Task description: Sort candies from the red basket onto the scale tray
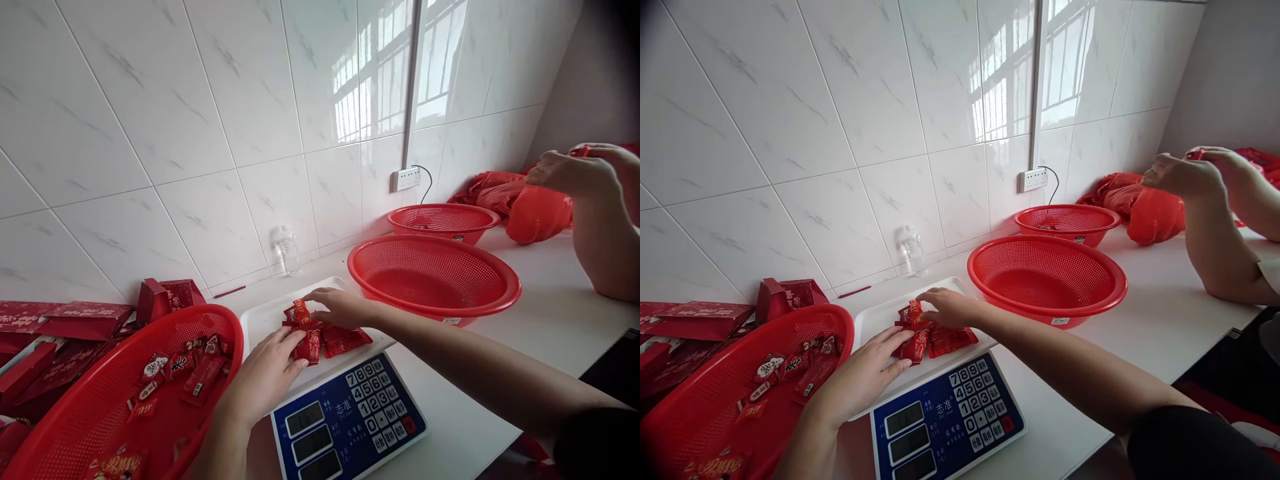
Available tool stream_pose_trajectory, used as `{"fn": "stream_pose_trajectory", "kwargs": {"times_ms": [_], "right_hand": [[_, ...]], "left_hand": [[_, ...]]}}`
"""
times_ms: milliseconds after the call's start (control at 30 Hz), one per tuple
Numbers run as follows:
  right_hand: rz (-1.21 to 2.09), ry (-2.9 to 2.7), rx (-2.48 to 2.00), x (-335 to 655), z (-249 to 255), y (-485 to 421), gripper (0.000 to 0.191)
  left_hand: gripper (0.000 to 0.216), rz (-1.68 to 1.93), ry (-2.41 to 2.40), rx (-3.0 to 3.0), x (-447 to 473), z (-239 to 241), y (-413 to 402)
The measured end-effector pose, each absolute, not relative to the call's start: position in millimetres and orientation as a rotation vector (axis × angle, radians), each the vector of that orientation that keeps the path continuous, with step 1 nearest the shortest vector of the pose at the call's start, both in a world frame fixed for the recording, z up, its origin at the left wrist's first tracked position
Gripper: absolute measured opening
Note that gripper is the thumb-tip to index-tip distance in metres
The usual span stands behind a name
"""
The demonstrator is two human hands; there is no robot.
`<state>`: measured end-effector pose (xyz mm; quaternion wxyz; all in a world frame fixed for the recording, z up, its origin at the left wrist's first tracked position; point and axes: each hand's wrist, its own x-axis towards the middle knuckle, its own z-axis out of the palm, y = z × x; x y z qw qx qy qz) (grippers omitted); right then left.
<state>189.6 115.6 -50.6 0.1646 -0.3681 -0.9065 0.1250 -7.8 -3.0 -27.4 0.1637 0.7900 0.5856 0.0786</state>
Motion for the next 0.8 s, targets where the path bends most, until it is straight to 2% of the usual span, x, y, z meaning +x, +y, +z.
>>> {"fn": "stream_pose_trajectory", "kwargs": {"times_ms": [133,300,567,800], "right_hand": [[0.440,-2.668,-1.005,166,-51,120,0.057],[0.468,-2.764,-0.865,160,-49,123,0.039],[0.351,-2.526,-0.995,171,-58,126,0.037],[0.180,-2.284,-1.237,213,-36,133,0.035]], "left_hand": [[0.049,0.236,1.662,2.262,-6,-26,-3],[0.049,0.259,1.650,2.284,-7,-28,-2],[0.049,0.237,1.665,2.271,-6,-28,-2],[0.049,0.224,1.664,2.269,-6,-27,-3]]}}
